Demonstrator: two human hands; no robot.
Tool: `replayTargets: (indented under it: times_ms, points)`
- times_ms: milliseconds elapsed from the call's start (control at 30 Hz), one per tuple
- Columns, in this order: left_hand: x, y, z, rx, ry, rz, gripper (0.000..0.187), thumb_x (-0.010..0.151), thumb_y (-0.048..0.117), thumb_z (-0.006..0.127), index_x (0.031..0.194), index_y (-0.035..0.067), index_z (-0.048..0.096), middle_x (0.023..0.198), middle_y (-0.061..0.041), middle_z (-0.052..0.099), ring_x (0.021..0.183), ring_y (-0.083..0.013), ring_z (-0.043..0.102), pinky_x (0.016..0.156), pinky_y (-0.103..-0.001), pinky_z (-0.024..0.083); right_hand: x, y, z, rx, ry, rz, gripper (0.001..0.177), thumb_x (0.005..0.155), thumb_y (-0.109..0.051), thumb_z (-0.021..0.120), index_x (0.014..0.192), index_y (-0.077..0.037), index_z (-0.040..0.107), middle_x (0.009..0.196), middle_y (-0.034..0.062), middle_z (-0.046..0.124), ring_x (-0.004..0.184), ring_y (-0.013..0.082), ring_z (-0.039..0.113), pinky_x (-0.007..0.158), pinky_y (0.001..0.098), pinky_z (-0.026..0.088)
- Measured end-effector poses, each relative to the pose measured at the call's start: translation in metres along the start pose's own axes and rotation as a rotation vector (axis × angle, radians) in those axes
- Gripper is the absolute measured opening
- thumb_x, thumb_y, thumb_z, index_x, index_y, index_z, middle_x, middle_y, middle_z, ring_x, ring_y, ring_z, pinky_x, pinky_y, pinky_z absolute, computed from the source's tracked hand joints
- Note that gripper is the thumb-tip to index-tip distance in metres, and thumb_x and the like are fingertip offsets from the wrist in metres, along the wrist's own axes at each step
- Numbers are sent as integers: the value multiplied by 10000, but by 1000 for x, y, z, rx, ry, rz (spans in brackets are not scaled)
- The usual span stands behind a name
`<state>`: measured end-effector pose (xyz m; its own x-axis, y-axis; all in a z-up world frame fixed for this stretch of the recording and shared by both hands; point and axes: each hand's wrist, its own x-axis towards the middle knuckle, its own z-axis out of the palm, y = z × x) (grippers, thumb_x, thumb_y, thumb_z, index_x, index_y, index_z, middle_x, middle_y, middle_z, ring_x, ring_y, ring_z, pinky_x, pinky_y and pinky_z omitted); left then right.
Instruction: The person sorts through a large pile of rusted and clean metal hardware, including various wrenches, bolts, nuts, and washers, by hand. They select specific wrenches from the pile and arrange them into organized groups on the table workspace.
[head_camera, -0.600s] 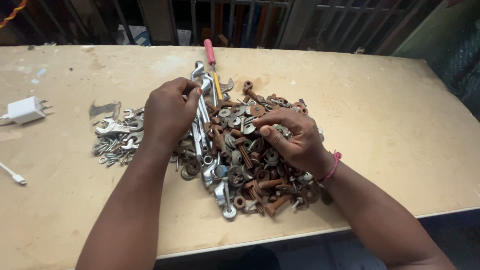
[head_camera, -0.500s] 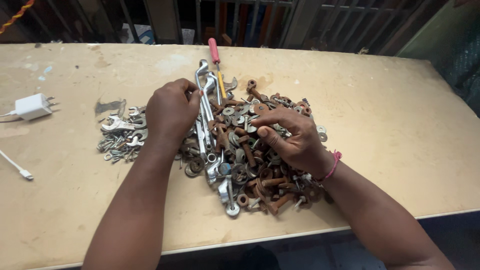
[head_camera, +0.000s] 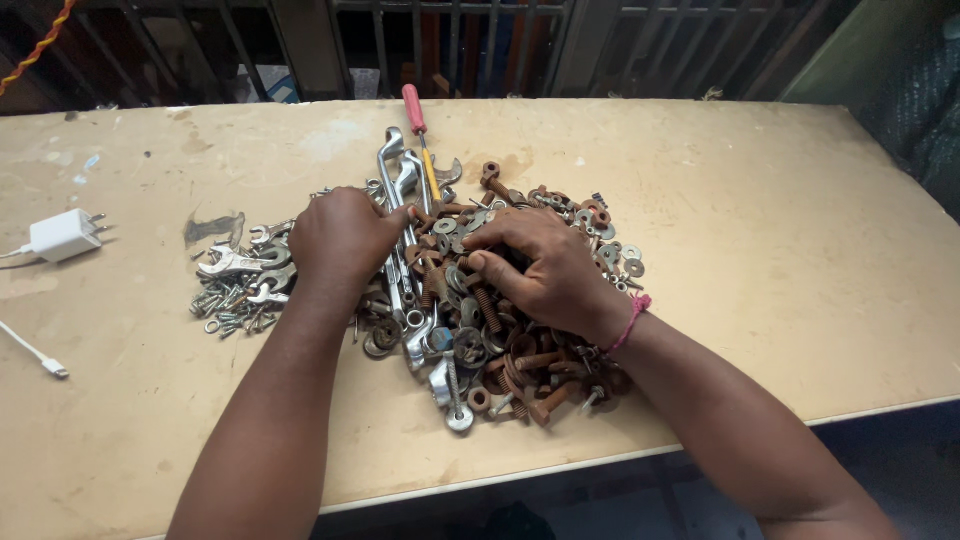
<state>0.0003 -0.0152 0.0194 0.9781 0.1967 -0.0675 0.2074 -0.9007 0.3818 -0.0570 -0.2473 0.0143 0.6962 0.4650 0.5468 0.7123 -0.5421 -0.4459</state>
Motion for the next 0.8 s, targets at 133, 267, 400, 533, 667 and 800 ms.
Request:
replayTargets:
  times_ms: [133,267,400,533,667,800]
  points:
    - [2,2,6,-22,-13,29,549,820,625,803,740,82,777,731,-102,739,699,-255,727,636,-438,569,4,2,3,-61,-64,-58,200,984,-281,694,1092,-127,760,1086,47,781,1142,241,683,1052,436,446]
    - [7,1,13,-72,52,72,518,760,577,868,715,72,758,712,-115,720,669,-263,707,632,-433,561,7,1,1,-112,-71,-106,196,987,-290,690,1071,-130,764,1090,51,787,1154,251,680,1045,449,432]
    - [15,-5,15,-186,-20,37,478,759,523,869,699,63,756,686,-112,738,637,-231,724,630,-406,570,26,-6,-5,-100,-225,105,232,1007,-304,647,1073,-121,774,995,56,786,974,206,715,968,408,502]
    - [19,-10,18,-267,-29,-11,397,832,466,823,746,81,773,705,-102,753,639,-237,725,643,-431,574,74,1,4,-98,-339,424,259,1002,-289,617,1119,-108,761,994,76,762,908,205,709,845,371,573]
    - [18,-10,15,-219,-16,17,381,836,466,815,757,94,793,711,-109,743,652,-228,719,688,-419,566,119,29,24,-207,-329,245,282,938,-163,638,1199,-148,743,1028,103,754,903,238,705,847,402,559]
    - [15,-7,14,-161,44,68,360,844,429,809,784,75,788,744,-144,740,691,-284,718,713,-450,565,142,50,40,-140,-370,62,498,851,15,539,1245,-227,723,1096,99,741,900,222,737,839,388,585]
